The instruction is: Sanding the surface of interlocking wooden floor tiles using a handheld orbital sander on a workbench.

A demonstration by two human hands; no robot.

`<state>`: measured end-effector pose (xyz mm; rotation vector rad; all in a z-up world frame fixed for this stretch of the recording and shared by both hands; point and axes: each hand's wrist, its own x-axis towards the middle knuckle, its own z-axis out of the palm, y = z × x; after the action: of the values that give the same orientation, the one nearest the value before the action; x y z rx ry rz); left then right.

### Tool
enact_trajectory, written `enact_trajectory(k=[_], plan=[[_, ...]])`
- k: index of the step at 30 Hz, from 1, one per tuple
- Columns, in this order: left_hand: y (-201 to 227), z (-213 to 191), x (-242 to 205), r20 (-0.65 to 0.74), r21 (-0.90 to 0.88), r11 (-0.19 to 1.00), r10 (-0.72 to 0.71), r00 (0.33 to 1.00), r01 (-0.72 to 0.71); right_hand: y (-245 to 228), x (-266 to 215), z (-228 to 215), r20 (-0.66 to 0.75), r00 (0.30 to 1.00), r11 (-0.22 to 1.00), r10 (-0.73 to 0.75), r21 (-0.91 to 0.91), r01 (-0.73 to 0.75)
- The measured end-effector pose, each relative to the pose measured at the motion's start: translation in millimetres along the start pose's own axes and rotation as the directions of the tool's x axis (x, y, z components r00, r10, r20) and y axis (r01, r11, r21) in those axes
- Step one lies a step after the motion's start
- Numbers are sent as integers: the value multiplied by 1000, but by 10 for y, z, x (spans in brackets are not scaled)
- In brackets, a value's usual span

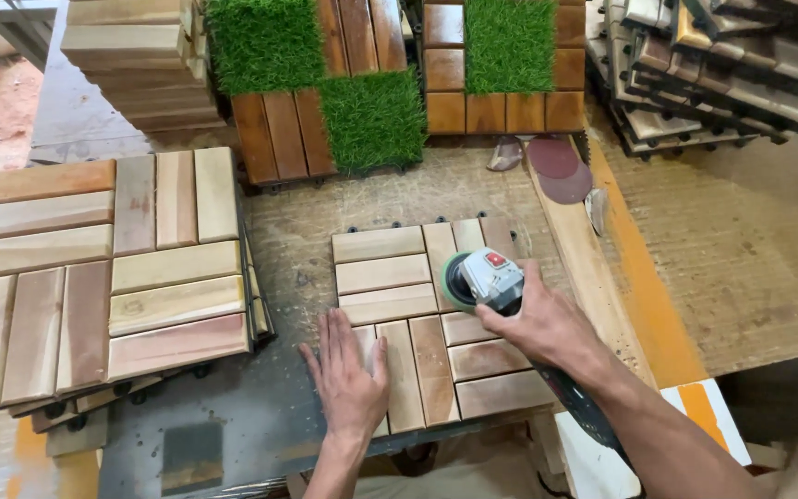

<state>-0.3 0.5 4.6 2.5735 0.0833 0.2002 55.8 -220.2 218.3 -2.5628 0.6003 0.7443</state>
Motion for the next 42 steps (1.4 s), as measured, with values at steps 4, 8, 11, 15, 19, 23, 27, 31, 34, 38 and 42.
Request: enact_trajectory(k=[4, 8, 11, 15, 19, 23, 27, 31, 34, 38, 42], plan=[[18, -25, -2, 28, -18, 1000, -18, 999, 19, 287, -68, 158, 12, 999, 998, -46, -43, 47], [13, -17, 26, 29, -14, 1000, -12, 1000, 12, 505, -183, 67, -6, 996, 996, 91, -5, -91], [19, 11, 5, 11, 2, 1000, 4, 1000, -4, 747, -193, 66, -19, 986, 986, 166, -17, -166], [30, -7, 14, 17, 12, 1000, 12, 1000, -12, 828, -291, 100, -14, 976, 976, 217, -17, -217], [11, -15, -5, 14, -13, 1000, 16, 1000, -16, 876, -376, 155, 12, 979, 977, 206, -67, -204], [-1, -45, -38, 15, -72, 995, 65, 998, -63, 888, -455, 240, 22, 978, 977, 207, -63, -205], [-50, -101, -192, -25, -96, 975, 200, 979, -201, 840, -442, 350, 33, 991, 991, 127, -36, -125], [-24, -290, -367, 28, -135, 970, 207, 978, -201, 683, -391, 325, 59, 989, 988, 135, -79, -130], [-60, -362, -484, 46, -171, 962, 224, 973, -214, 627, -386, 349, 29, 993, 989, 115, -100, -111], [-69, -468, -562, 81, -278, 940, 228, 970, -198, 552, -423, 445, 93, 992, 989, 89, -125, -77], [-96, -538, -623, 71, -324, 923, 242, 968, -207, 629, -427, 712, 90, 995, 964, -48, -256, 70]])
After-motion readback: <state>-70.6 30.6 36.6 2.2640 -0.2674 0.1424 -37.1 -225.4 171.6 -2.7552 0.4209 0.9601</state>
